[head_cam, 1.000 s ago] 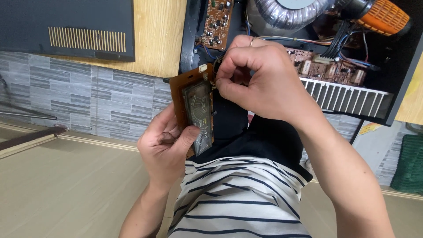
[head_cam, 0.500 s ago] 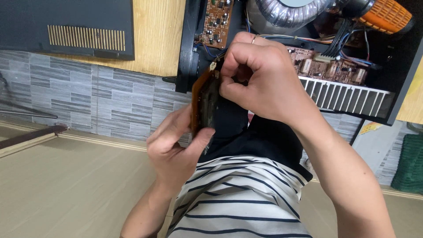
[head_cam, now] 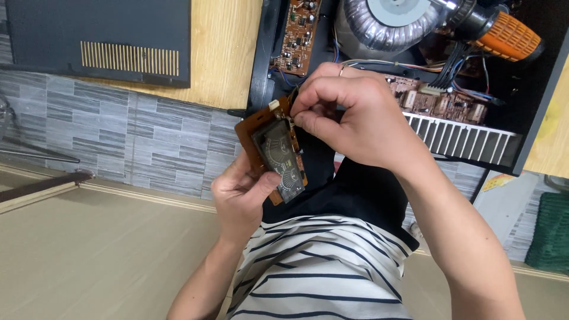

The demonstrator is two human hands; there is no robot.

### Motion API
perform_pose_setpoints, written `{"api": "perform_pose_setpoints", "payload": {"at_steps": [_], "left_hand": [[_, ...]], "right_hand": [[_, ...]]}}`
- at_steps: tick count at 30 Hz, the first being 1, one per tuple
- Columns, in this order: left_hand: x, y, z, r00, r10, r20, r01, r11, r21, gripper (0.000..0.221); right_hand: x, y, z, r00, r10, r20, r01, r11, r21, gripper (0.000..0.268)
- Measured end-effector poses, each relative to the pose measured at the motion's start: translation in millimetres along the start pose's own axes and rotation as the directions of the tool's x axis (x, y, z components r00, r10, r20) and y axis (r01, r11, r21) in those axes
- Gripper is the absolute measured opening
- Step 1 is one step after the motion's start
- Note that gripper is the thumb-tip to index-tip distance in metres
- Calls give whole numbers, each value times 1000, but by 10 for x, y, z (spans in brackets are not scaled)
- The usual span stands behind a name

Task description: Connecting wire harnesses to a display circuit board and installing it into the chassis of an electronic amplifier.

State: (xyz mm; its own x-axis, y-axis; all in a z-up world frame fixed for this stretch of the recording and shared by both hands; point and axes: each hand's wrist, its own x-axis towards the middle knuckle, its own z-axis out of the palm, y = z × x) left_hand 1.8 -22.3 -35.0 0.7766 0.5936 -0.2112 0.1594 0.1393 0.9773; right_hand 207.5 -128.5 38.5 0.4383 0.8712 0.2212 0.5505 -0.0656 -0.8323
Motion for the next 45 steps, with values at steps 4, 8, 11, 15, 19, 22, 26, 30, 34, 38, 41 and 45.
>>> {"api": "perform_pose_setpoints", "payload": {"at_steps": [4,8,11,15,19,22,26,30,34,38,41,45], "left_hand": [[18,25,22,1000,10,22,-6,990,-144,58],[-8,-70,-9,1000,13,-28,-14,1000,-28,60],[-29,-168,-26,998,32,-55,-33,999,-15,64],[-30,-170,-16,997,60,-51,-62,998,-33,63],[-56,-308,-14,995,51,-88,-54,998,-32,65],[-56,-277,17,993,75,-95,-78,996,-32,61],[6,-1,120,988,150,-39,-148,988,53,38],[50,125,166,961,275,24,-275,944,180,51],[46,-74,140,938,347,15,-342,914,217,43],[111,-210,131,876,481,36,-475,847,240,37],[166,-161,137,835,543,89,-543,786,295,29],[138,-182,99,850,518,94,-514,776,366,30]], "right_hand": [[11,-32,-25,999,28,25,-28,999,27,8],[11,-40,-13,996,84,7,-84,994,72,10],[24,-51,-7,998,70,-4,-69,995,65,13],[16,-73,7,1000,11,-24,-10,1000,21,17],[-46,-51,75,998,-32,-57,27,996,-84,12],[-72,-63,108,994,-43,-96,31,992,-123,11],[-92,-35,124,990,-93,-110,77,987,-140,10],[-91,-55,115,986,-137,-98,126,986,-112,8],[-62,-82,75,988,-128,-87,121,989,-82,8],[-29,-83,37,997,-71,-31,70,997,-43,8],[-19,-80,10,1000,-3,14,3,1000,-14,9],[16,-36,0,999,-22,49,21,1000,12,7]]}}
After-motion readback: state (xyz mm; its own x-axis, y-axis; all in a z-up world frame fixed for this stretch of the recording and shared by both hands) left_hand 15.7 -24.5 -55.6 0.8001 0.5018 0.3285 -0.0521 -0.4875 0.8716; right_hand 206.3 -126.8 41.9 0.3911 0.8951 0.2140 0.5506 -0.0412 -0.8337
